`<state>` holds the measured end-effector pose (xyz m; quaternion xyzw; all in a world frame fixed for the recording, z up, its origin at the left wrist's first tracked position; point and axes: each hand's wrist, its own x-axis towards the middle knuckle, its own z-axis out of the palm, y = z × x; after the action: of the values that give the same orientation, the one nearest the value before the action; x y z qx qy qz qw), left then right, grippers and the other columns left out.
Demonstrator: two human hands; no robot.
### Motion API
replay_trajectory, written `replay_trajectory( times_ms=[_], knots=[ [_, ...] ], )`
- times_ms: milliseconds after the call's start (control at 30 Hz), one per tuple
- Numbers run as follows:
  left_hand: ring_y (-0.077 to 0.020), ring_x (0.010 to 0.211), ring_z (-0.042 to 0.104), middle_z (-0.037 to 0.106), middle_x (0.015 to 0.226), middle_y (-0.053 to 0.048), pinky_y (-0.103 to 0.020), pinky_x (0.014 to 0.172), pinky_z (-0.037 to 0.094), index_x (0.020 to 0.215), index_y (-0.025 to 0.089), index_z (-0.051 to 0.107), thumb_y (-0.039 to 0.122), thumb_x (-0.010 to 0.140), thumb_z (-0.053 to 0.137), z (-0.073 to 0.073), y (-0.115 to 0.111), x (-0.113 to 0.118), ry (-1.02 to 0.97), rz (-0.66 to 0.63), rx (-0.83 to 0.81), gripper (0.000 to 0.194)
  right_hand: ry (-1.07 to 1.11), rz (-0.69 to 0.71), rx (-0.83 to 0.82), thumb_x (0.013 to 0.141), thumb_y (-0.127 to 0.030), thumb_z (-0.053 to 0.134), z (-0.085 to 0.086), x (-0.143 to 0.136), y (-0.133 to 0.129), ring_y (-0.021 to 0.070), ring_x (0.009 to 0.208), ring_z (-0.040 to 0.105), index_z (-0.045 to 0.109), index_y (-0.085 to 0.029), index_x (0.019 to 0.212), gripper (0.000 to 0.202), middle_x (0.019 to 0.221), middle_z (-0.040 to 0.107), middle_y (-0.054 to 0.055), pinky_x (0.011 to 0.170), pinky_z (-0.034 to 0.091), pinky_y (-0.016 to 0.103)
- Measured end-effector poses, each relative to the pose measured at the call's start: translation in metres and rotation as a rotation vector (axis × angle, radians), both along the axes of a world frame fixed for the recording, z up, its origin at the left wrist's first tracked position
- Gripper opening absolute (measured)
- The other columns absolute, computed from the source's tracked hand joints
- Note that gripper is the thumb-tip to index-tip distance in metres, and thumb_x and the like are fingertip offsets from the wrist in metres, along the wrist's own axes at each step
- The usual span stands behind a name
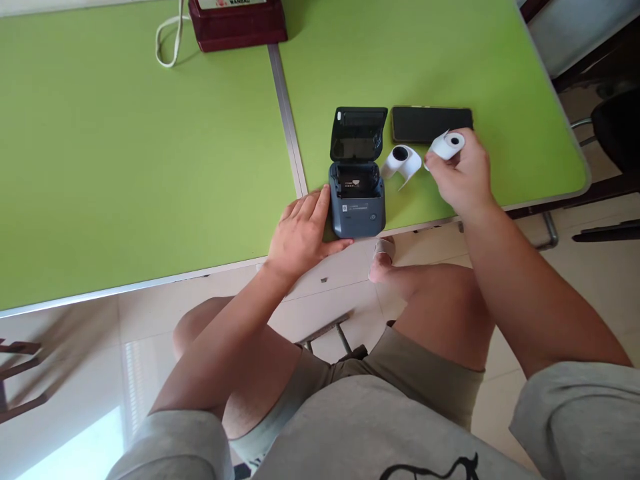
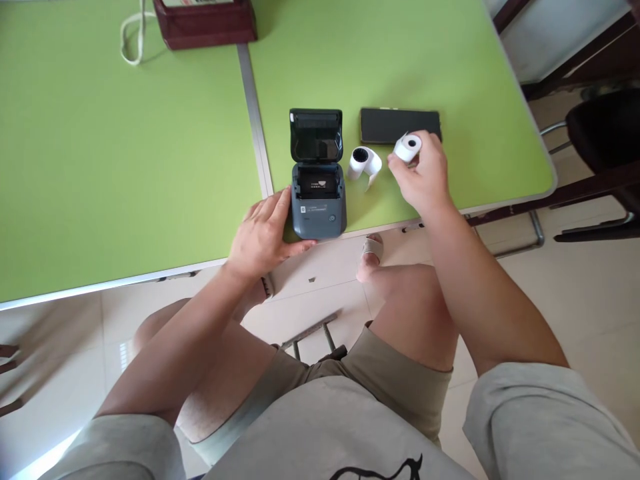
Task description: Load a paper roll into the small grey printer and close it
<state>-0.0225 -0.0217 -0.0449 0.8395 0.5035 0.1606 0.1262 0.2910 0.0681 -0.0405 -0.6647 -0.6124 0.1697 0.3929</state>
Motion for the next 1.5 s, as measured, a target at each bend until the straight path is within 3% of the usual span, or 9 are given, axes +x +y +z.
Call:
replay_trajectory(
  times_ms=[200, 400, 533, 733, 900, 1133, 1233, 1333, 1500],
  knots=[
    [-0.0388, 0.140, 0.057, 0.056, 0.153, -0.027, -0.052, 0.117, 0.046, 0.160, 0.003, 0.035, 0.089, 0.089, 0.043, -0.002, 0.000, -0.001, -0.025, -0.002, 0.017, 0.112, -0.206, 0.095, 0.040, 0.080, -0.015, 0.073, 0.002, 0.000, -0.002, 0.0266, 0.104, 0.068, 0.062, -0.021, 0.117, 0.039, 0.117, 0.075, 0.015, 0.096, 0.052, 0.045],
    [-0.0390, 0.140, 0.057, 0.057, 0.151, -0.027, -0.054, 0.117, 0.046, 0.161, 0.006, 0.036, 0.088, 0.090, 0.045, -0.003, 0.001, -0.002, -0.041, 0.000, 0.015, 0.108, -0.158, 0.098, 0.392, 0.087, -0.011, 0.058, 0.024, -0.028, -0.032, 0.0302, 0.113, 0.067, 0.062, -0.022, 0.111, 0.026, 0.114, 0.071, 0.016, 0.106, 0.050, 0.049],
    [-0.0390, 0.141, 0.057, 0.058, 0.151, -0.027, -0.054, 0.118, 0.046, 0.161, 0.006, 0.035, 0.088, 0.090, 0.045, -0.003, 0.001, -0.001, -0.034, 0.005, 0.015, 0.109, -0.178, 0.222, 0.323, 0.087, -0.020, 0.064, 0.011, -0.053, -0.037, 0.0356, 0.124, 0.061, 0.058, -0.029, 0.123, 0.037, 0.125, 0.064, 0.013, 0.109, 0.048, 0.057],
    [-0.0381, 0.142, 0.056, 0.057, 0.152, -0.026, -0.052, 0.118, 0.046, 0.160, 0.006, 0.036, 0.084, 0.093, 0.046, -0.001, -0.001, -0.002, -0.027, -0.003, 0.021, 0.104, -0.195, 0.184, 0.202, 0.091, -0.019, 0.065, 0.000, -0.070, -0.034, 0.0358, 0.145, 0.041, 0.052, -0.030, 0.134, 0.046, 0.149, 0.046, 0.018, 0.118, 0.041, 0.057],
    [-0.0377, 0.140, 0.058, 0.059, 0.151, -0.025, -0.052, 0.117, 0.047, 0.162, 0.009, 0.034, 0.087, 0.090, 0.046, -0.002, -0.003, -0.003, -0.038, -0.005, 0.042, 0.107, -0.183, 0.128, 0.243, 0.088, -0.012, 0.064, 0.001, -0.076, -0.032, 0.0316, 0.134, 0.051, 0.051, -0.024, 0.129, 0.044, 0.136, 0.052, 0.021, 0.113, 0.046, 0.051],
    [-0.0378, 0.138, 0.060, 0.060, 0.150, -0.025, -0.052, 0.114, 0.050, 0.162, 0.009, 0.034, 0.086, 0.090, 0.048, -0.004, -0.003, -0.005, -0.037, -0.015, 0.078, 0.106, -0.061, 0.181, 0.307, 0.085, -0.028, 0.068, -0.030, -0.062, -0.017, 0.0286, 0.103, 0.068, 0.044, -0.029, 0.136, 0.056, 0.115, 0.067, 0.009, 0.091, 0.056, 0.049],
    [-0.0378, 0.137, 0.061, 0.061, 0.148, -0.025, -0.052, 0.113, 0.051, 0.161, 0.008, 0.035, 0.083, 0.091, 0.051, -0.005, -0.003, -0.005, -0.037, -0.012, 0.089, 0.104, 0.056, 0.211, 0.414, 0.088, -0.028, 0.061, -0.021, -0.063, -0.024, 0.0268, 0.101, 0.070, 0.046, -0.030, 0.135, 0.049, 0.115, 0.067, 0.009, 0.086, 0.058, 0.047],
    [-0.0383, 0.135, 0.062, 0.062, 0.146, -0.027, -0.053, 0.112, 0.052, 0.160, 0.007, 0.037, 0.082, 0.092, 0.051, -0.005, -0.003, -0.005, -0.035, -0.016, 0.105, 0.103, 0.053, 0.271, 0.440, 0.089, -0.024, 0.057, 0.005, -0.072, -0.037, 0.0272, 0.103, 0.071, 0.057, -0.031, 0.125, 0.037, 0.114, 0.070, 0.008, 0.087, 0.060, 0.047],
    [-0.0389, 0.136, 0.061, 0.061, 0.146, -0.028, -0.054, 0.112, 0.052, 0.159, 0.004, 0.037, 0.081, 0.094, 0.050, -0.004, -0.003, -0.005, -0.035, -0.024, 0.116, 0.102, -0.009, 0.507, 0.370, 0.081, -0.014, 0.057, 0.026, -0.090, -0.046, 0.0293, 0.112, 0.072, 0.062, -0.032, 0.130, 0.052, 0.123, 0.075, 0.005, 0.098, 0.059, 0.050]
  ],
)
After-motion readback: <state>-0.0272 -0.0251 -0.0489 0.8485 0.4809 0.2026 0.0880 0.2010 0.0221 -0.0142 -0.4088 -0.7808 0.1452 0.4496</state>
